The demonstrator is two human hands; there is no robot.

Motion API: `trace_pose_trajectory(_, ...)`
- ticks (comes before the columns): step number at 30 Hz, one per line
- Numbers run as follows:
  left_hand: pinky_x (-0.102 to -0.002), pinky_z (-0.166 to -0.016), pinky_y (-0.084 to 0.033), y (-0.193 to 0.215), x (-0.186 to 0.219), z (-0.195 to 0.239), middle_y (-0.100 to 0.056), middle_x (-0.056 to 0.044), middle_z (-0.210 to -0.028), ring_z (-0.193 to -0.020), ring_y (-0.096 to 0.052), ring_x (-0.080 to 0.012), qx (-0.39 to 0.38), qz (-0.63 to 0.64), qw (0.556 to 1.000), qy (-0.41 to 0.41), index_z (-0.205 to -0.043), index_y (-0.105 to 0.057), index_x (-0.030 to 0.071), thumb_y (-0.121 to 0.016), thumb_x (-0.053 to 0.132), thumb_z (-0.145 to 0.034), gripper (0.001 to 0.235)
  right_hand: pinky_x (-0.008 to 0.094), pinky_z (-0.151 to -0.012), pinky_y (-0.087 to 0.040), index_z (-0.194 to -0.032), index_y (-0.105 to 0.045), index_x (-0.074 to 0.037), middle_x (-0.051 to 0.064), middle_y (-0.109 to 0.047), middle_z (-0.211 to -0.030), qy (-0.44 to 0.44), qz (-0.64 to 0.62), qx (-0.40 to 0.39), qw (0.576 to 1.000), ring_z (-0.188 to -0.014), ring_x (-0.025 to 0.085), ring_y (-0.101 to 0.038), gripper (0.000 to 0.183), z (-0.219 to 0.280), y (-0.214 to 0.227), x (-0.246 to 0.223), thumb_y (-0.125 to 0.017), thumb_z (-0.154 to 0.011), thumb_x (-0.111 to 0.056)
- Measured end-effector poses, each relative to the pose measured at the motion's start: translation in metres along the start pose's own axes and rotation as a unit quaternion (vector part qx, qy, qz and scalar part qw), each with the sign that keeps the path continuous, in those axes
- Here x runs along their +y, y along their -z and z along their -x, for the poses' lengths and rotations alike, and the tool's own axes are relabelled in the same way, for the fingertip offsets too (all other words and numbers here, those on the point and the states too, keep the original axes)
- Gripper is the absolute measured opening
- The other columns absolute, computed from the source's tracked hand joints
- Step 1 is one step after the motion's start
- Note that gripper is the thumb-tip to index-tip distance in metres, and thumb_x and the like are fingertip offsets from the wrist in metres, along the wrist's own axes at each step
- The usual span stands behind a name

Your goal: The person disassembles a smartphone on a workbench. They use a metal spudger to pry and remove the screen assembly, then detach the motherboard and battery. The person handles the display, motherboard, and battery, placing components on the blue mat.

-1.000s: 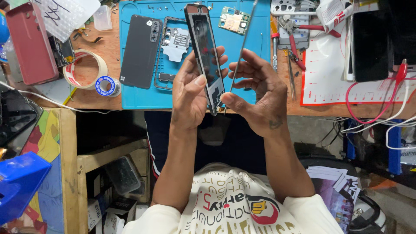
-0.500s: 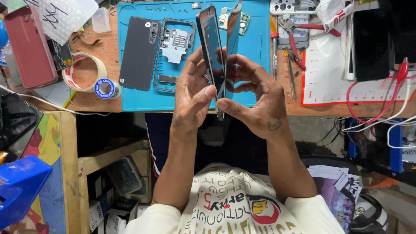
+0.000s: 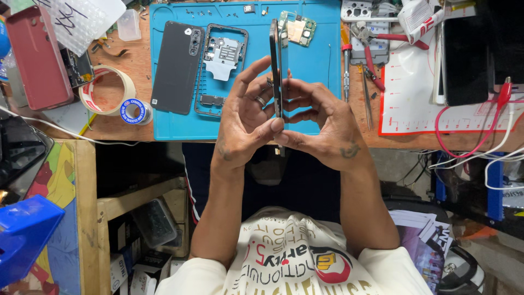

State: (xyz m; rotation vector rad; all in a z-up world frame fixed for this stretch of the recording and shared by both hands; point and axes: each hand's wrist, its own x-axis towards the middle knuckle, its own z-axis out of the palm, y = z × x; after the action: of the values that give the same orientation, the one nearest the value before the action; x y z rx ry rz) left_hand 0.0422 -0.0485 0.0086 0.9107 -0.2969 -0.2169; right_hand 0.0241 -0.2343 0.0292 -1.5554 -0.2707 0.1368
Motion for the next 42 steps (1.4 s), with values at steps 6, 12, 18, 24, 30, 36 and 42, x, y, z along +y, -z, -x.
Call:
trace_pose_trajectory(6,-0.053,-0.122,-0.048,0.004,-0.001,0.001,-0.055,-0.027,-0.143,-0.139,-0.055,-0.0363,0.0,-0.011,1.0,-0.005,-0.159,-0.036,0.001,-0.089,0.013,-0.084,0.093,0.038,-0.104,-0.061,-0.15,-0.05,0.002,0.012,-0.059,-0.136,0.003,0.002,-0.016,1.0,-0.129,0.024,-0.063,0.083,-0.001,-0.001,0.004,-0.09,-0.082,-0.024)
trace_pose_trajectory(12,-0.052,-0.122,-0.047,0.009,-0.004,0.004,-0.053,-0.027,-0.15,-0.141,-0.054,-0.0357,0.0,-0.004,1.0,-0.01,-0.158,-0.036,0.001,-0.088,0.012,-0.085,0.09,0.038,-0.103,-0.061,-0.151,-0.049,0.002,0.012,-0.058,-0.137,0.013,0.007,-0.028,0.999,-0.13,0.024,-0.062,0.084,-0.003,-0.001,0.007,-0.09,-0.081,-0.021)
trace_pose_trajectory(18,-0.054,-0.123,-0.051,0.012,-0.007,0.003,-0.053,-0.027,-0.15,-0.145,-0.055,-0.0379,0.004,-0.01,1.0,-0.006,-0.156,-0.039,0.002,-0.087,0.014,-0.084,0.087,0.038,-0.104,-0.062,-0.151,-0.05,-0.001,0.011,-0.058,-0.136,0.009,0.002,-0.029,1.0,-0.129,0.023,-0.062,0.083,-0.004,-0.003,0.008,-0.089,-0.081,-0.021)
trace_pose_trajectory(24,-0.049,-0.12,-0.051,0.016,-0.009,0.003,-0.054,-0.027,-0.147,-0.142,-0.054,-0.0357,-0.003,-0.01,1.0,-0.011,-0.156,-0.042,0.001,-0.089,0.015,-0.086,0.085,0.036,-0.104,-0.06,-0.15,-0.052,-0.004,0.011,-0.056,-0.14,0.014,0.025,-0.031,0.999,-0.131,0.023,-0.061,0.078,-0.003,-0.003,0.01,-0.087,-0.084,-0.025)
trace_pose_trajectory(30,-0.05,-0.115,-0.056,0.012,-0.008,0.005,-0.054,-0.027,-0.147,-0.133,-0.061,-0.0357,0.044,0.007,0.999,0.011,-0.153,-0.039,-0.001,-0.088,0.013,-0.082,0.088,0.034,-0.102,-0.06,-0.143,-0.061,-0.008,0.01,-0.058,-0.137,0.029,0.102,0.002,0.994,-0.127,0.021,-0.063,0.071,-0.001,-0.006,0.013,-0.085,-0.084,-0.038)
trace_pose_trajectory(36,-0.045,-0.11,-0.057,0.004,-0.005,0.012,-0.055,-0.03,-0.141,-0.13,-0.062,-0.0343,0.095,-0.023,0.994,0.041,-0.152,-0.035,-0.005,-0.082,0.012,-0.086,0.082,0.037,-0.102,-0.052,-0.137,-0.071,-0.012,0.011,-0.064,-0.14,0.031,0.179,0.026,0.983,-0.131,0.024,-0.061,0.06,-0.001,-0.001,0.018,-0.077,-0.088,-0.047)
trace_pose_trajectory(42,-0.046,-0.098,-0.063,-0.002,-0.005,0.021,-0.054,-0.034,-0.132,-0.121,-0.066,-0.0392,0.124,0.03,0.988,0.091,-0.148,-0.032,-0.009,-0.077,0.017,-0.088,0.079,0.043,-0.133,-0.035,-0.155,-0.052,-0.01,0.014,-0.04,-0.166,0.065,0.008,-0.09,0.994,-0.155,0.027,-0.037,0.077,-0.005,0.008,0.033,-0.082,-0.093,-0.045)
